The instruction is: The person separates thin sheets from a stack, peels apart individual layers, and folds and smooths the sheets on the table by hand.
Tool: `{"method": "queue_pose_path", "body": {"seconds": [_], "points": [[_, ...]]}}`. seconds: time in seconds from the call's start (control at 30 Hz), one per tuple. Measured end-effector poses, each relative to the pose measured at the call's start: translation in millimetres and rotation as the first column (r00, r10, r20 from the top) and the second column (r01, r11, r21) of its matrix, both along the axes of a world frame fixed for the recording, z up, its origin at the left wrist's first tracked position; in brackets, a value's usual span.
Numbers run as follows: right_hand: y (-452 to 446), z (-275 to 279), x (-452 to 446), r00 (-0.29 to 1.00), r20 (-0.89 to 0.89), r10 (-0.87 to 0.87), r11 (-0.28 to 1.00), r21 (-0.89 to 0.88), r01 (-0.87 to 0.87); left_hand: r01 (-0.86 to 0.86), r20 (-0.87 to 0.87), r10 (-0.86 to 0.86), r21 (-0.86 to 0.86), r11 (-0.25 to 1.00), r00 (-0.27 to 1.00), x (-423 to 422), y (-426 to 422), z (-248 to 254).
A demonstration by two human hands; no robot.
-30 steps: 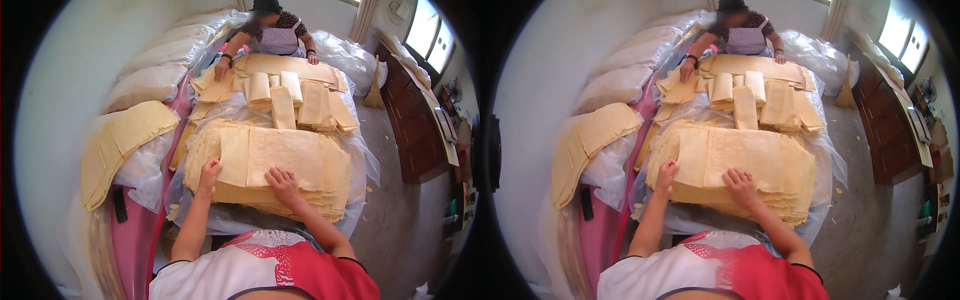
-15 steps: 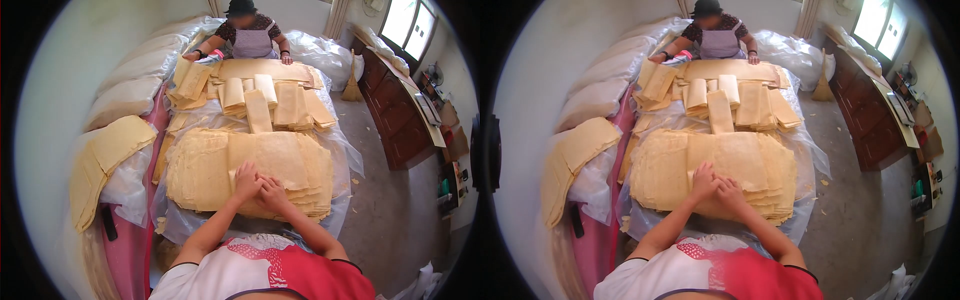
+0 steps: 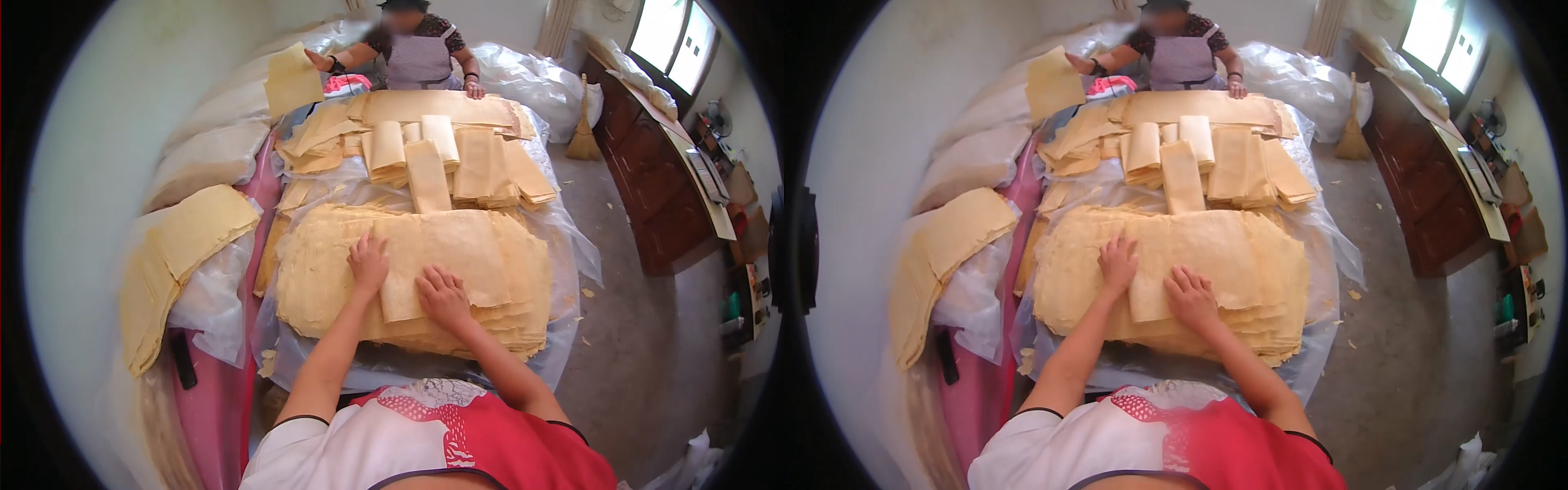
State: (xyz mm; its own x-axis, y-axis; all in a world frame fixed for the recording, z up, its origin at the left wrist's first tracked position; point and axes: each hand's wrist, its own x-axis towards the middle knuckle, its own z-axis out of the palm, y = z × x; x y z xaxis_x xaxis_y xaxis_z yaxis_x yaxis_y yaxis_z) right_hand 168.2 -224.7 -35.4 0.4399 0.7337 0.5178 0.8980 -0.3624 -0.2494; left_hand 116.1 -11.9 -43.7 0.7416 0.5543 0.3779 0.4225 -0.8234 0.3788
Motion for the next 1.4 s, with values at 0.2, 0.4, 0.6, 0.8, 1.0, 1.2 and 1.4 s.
{"method": "queue_pose_path", "body": {"seconds": [0.2, 0.4, 0.6, 0.8, 1.0, 1.2, 1.4], "points": [[-4.4, -1.7, 2.5, 1.000, -0.020, -0.024, 0.999, 0.023, 0.024, 0.353, 0.283, -0.235, -0.513, 0.782, 0.930, -20.1, -22.6, 3.0], [-60.8, 51.3, -67.3, 0.932, -0.220, 0.287, 0.945, 0.226, -0.238, 0.309, 0.313, 0.066, -0.949, 0.063, 0.947, -51.2, -30.8, 38.3], [-83.2, -18.3, -51.6, -0.431, -0.626, 0.650, 0.723, 0.336, 0.603, 0.326, 0.326, -0.007, -0.946, 0.004, 0.946, -67.0, -15.5, 46.3], [-84.3, -15.4, 10.3, -0.007, -0.782, 0.623, 0.457, 0.357, 0.815, 0.290, 0.277, -0.086, -0.902, 0.321, 0.957, -80.6, -15.8, 21.6], [-40.7, 43.9, -16.6, 0.970, -0.234, -0.071, 0.981, 0.160, 0.110, 0.283, 0.294, -0.032, -0.879, 0.384, 0.955, -79.4, -24.2, 21.0], [-19.8, 7.2, -34.9, 0.994, 0.005, 0.110, 0.976, -0.187, -0.108, 0.329, 0.351, 0.041, -0.908, 0.258, 0.936, -80.2, -17.9, 6.5], [-24.7, 21.7, -35.9, 0.978, -0.154, 0.140, 0.966, -0.196, -0.169, 0.335, 0.340, -0.065, -0.845, 0.417, 0.938, -82.2, -22.3, 22.2]]}}
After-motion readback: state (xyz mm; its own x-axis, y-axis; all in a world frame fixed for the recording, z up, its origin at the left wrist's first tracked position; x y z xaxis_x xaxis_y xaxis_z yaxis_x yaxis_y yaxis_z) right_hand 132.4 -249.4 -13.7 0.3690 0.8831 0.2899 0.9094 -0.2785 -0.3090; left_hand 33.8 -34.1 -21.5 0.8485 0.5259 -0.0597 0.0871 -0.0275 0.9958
